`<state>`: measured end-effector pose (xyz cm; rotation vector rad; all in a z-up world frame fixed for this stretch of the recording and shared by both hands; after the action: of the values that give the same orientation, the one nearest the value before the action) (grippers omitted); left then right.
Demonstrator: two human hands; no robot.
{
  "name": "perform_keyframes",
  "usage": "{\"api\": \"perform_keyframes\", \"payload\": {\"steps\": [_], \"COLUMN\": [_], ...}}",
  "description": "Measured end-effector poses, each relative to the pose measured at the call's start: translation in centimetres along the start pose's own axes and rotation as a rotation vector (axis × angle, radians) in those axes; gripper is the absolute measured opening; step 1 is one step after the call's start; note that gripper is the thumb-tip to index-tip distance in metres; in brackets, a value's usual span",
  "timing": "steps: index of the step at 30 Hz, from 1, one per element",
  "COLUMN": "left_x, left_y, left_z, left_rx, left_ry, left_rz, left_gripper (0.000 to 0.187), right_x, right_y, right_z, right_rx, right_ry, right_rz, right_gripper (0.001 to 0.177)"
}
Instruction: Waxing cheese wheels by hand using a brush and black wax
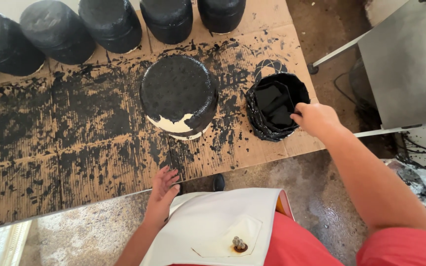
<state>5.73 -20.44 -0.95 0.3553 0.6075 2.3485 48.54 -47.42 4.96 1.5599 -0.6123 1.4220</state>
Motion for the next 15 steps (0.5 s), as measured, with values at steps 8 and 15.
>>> {"api": "perform_keyframes", "payload": {"steps": [8,15], "left_x": [0.4,-0.1], "left_y": [-0.2,-0.6], "left_z": [-0.2,-0.9], "left_rx": [-0.004,-0.036], "left_ry": [0.003,0.018], "left_rz": [0.005,-0.006], "left_gripper": [0.068,0.067], "right_x": [5.0,-3.3], "right_y": [4.9,3.9], "right_z": [2.7,6.5], "right_rx": [-0.328,-0.397], "right_ry": [-0.750,-1.424], "right_rz": [0.060,0.127], "right_gripper": [0.021,0.014]}}
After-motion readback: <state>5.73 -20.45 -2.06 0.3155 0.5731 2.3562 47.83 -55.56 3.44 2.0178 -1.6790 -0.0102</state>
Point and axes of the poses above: each hand's wrist, its own y-axis away from the middle knuckle, its own x-axis out of the back of the hand, z = x × y, the point moved 5 cm from there along -y, towards the middle knuckle, and after that the axes turned 15 degrees about z, right-handed, at the moved point
